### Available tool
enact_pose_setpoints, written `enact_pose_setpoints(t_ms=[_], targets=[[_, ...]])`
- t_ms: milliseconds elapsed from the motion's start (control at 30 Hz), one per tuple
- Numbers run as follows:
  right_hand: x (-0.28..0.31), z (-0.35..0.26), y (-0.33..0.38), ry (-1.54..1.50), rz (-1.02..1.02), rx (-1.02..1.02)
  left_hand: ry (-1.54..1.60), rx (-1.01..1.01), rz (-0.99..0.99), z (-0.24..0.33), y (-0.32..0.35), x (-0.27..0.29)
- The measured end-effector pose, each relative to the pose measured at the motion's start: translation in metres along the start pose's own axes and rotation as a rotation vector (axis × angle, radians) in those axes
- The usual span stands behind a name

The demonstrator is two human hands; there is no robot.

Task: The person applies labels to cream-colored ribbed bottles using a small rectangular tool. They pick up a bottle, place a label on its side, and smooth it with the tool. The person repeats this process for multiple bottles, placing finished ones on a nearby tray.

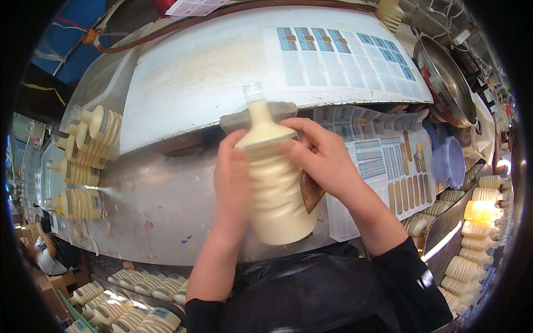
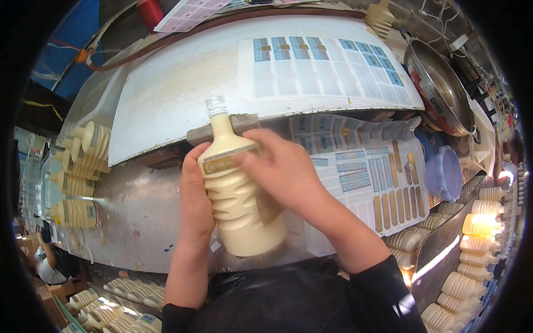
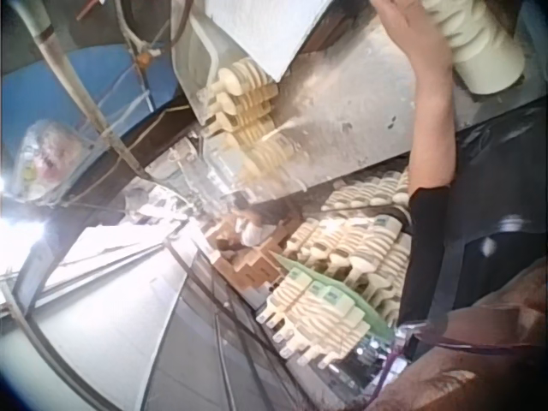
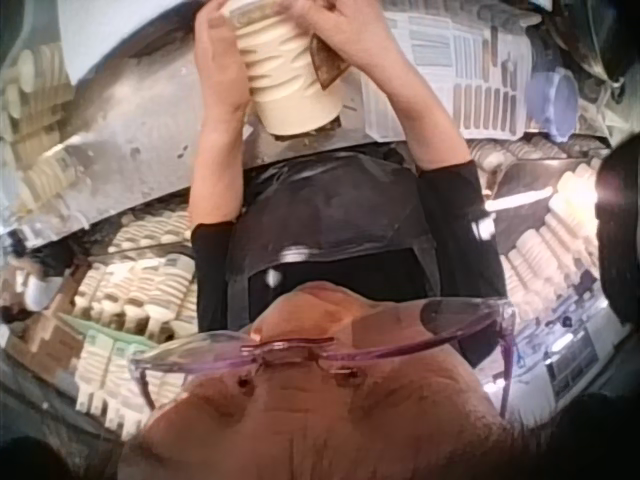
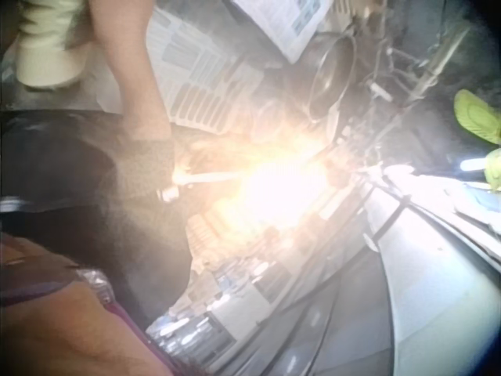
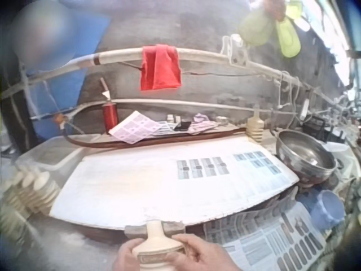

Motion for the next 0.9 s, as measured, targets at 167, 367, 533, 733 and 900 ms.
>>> enact_pose_setpoints(t_ms=[167, 367, 533, 733, 900], targets=[[-0.001, -0.007, 0.000, 0.097, 0.016, -0.041, -0.015, 0.016, -0.010, 0.004, -0.004, -0.002], [-0.004, -0.004, 0.003, 0.052, 0.036, -0.034, 0.168, 0.006, -0.038, -0.007, -0.005, 0.001], [-0.004, -0.004, 0.002, -0.008, 0.009, 0.004, 0.358, 0.161, 0.013, -0.016, -0.006, 0.007], [-0.002, -0.015, 0.002, 0.187, 0.007, 0.033, 0.635, 0.253, -0.102, -0.005, 0.000, -0.002], [-0.014, -0.041, 0.002, 0.559, 0.105, 0.143, 0.168, 0.178, -0.104, -0.007, -0.002, -0.004]])
Point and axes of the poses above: each hand's wrist, its own y-axis away from the middle knuckle, its own x-axis out of the back of the hand, z = x × y, the point moved 4 cm from there along -y, towards the middle knuckle, and after that the axes turned 2 degrees about -z, right-handed, at the moved point
